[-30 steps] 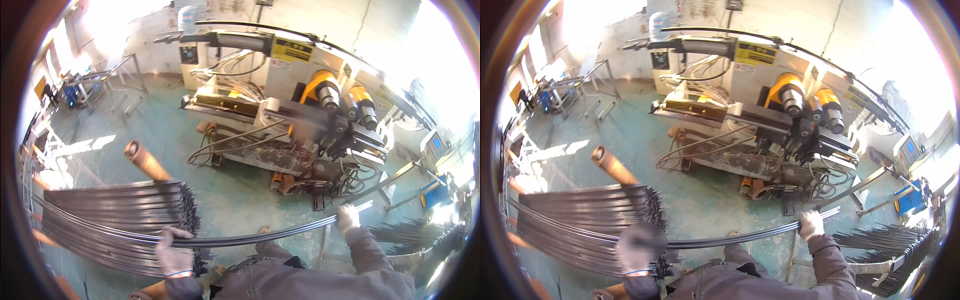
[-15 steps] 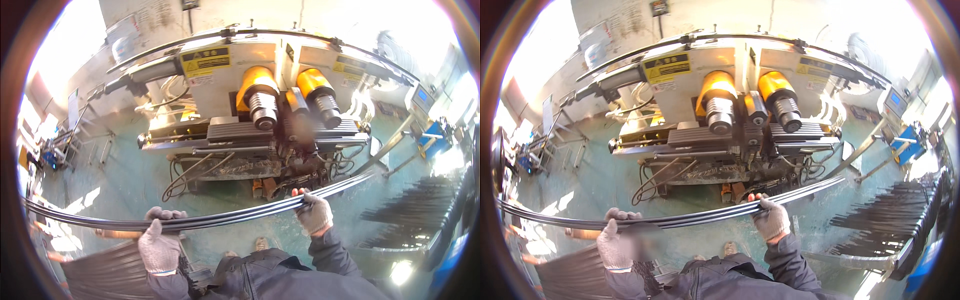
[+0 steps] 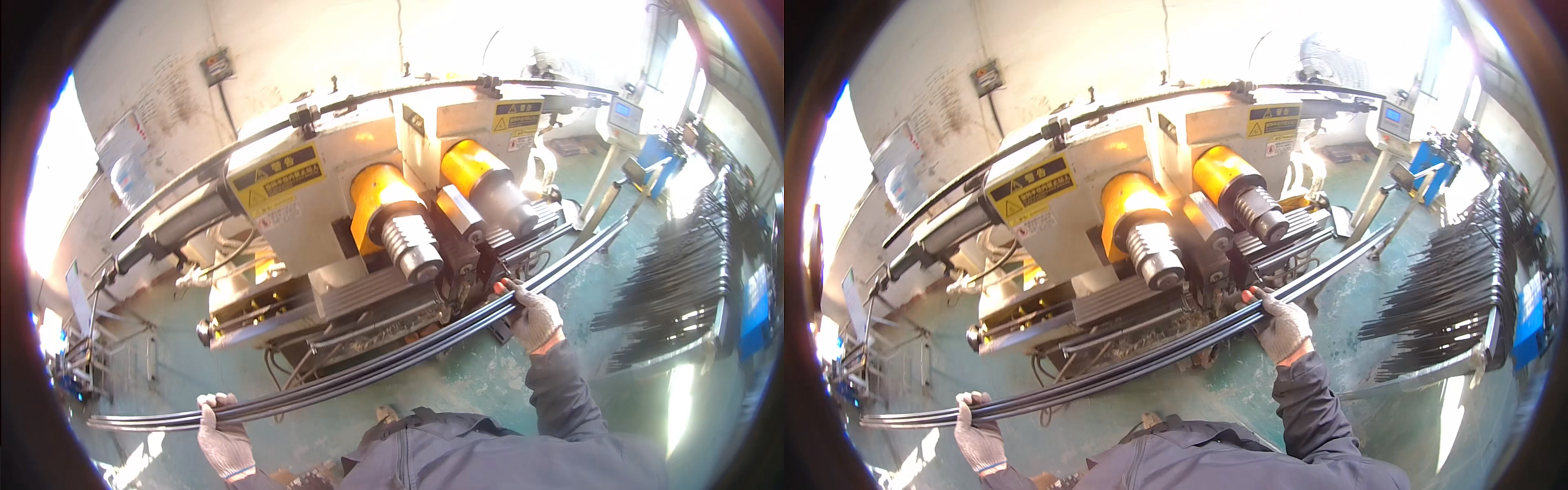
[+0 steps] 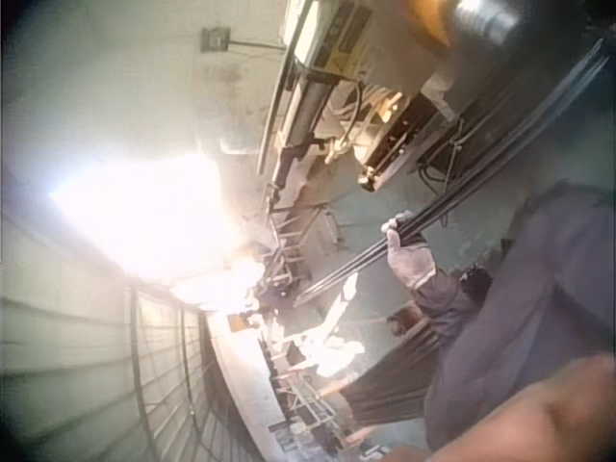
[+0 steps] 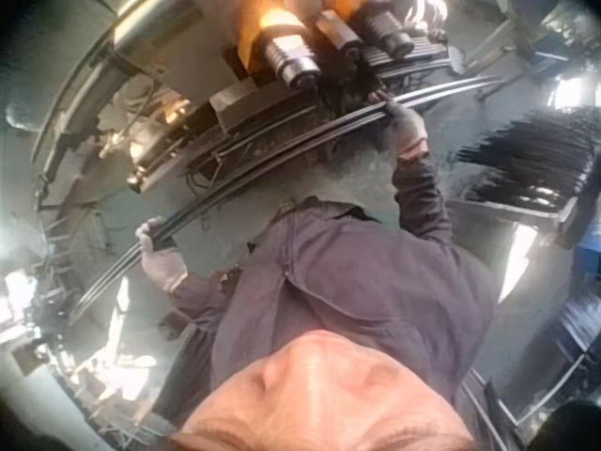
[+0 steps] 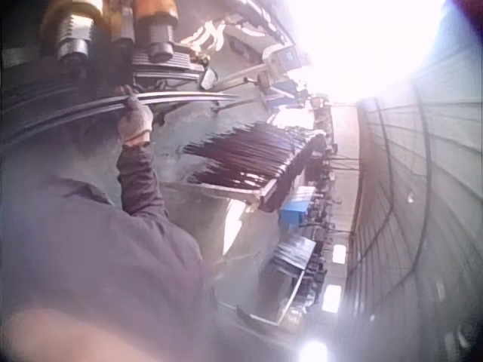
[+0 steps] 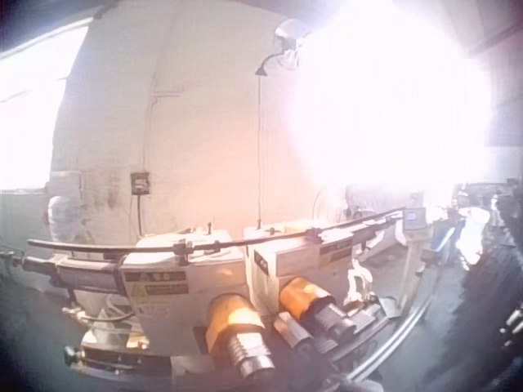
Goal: The person repeatedly feeds bundles of long metal rods into a bending machine, operates the machine to bend them, and then removes the bent rods to stack them on a nearby rack. The process is repeated multiple times throughout the clip.
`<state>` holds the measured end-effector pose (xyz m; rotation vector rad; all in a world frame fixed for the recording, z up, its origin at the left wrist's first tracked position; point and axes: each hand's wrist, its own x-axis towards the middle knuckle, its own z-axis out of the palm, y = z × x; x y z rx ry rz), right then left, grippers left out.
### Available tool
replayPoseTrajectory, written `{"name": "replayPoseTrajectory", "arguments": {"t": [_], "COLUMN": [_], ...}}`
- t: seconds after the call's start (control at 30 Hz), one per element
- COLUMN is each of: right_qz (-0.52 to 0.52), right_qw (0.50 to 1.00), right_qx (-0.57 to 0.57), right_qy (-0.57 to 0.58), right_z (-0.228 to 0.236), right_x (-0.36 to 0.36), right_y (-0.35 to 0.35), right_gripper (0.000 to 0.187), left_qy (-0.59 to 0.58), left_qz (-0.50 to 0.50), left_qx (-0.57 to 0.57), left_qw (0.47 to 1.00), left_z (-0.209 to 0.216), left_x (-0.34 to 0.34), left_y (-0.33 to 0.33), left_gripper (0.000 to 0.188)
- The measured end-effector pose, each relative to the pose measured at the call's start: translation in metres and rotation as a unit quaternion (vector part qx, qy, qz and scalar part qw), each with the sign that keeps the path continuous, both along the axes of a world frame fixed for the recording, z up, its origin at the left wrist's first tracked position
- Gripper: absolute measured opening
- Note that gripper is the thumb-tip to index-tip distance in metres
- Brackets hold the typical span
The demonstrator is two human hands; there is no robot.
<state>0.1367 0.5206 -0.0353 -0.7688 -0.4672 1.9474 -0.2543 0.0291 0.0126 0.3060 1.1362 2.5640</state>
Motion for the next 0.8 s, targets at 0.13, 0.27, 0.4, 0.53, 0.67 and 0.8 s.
{"name": "replayPoseTrajectory", "arguments": {"t": [0.13, 0.27, 0.4, 0.53, 0.67, 0.8], "right_qz": [-0.069, -0.115, -0.135, -0.144, -0.104, -0.079], "right_qw": [0.997, 0.991, 0.985, 0.989, 0.984, 0.835], "right_qx": [0.01, 0.038, 0.047, 0.009, 0.009, 0.264], "right_qy": [-0.029, -0.056, -0.095, -0.037, -0.142, -0.476], "right_z": [0.009, 0.002, -0.01, -0.021, -0.044, -0.081], "right_x": [-0.048, -0.088, -0.117, -0.139, -0.145, -0.135], "right_y": [0.01, 0.033, 0.041, 0.051, 0.079, 0.106], "right_gripper": [0.02, 0.024, 0.024, 0.025, 0.022, 0.012], "left_qy": [-0.026, -0.087, -0.139, -0.114, -0.193, -0.205], "left_qz": [-0.023, -0.02, 0.016, 0.004, 0.032, -0.09], "left_qx": [-0.028, -0.009, -0.037, -0.154, -0.232, -0.136], "left_qw": [0.999, 0.996, 0.989, 0.982, 0.953, 0.965], "left_z": [-0.017, -0.026, -0.04, -0.058, -0.079, -0.092], "left_x": [-0.048, -0.087, -0.104, -0.105, -0.106, -0.122], "left_y": [0.017, 0.047, 0.081, 0.112, 0.149, 0.152], "left_gripper": [0.017, 0.025, 0.032, 0.045, 0.044, 0.042]}}
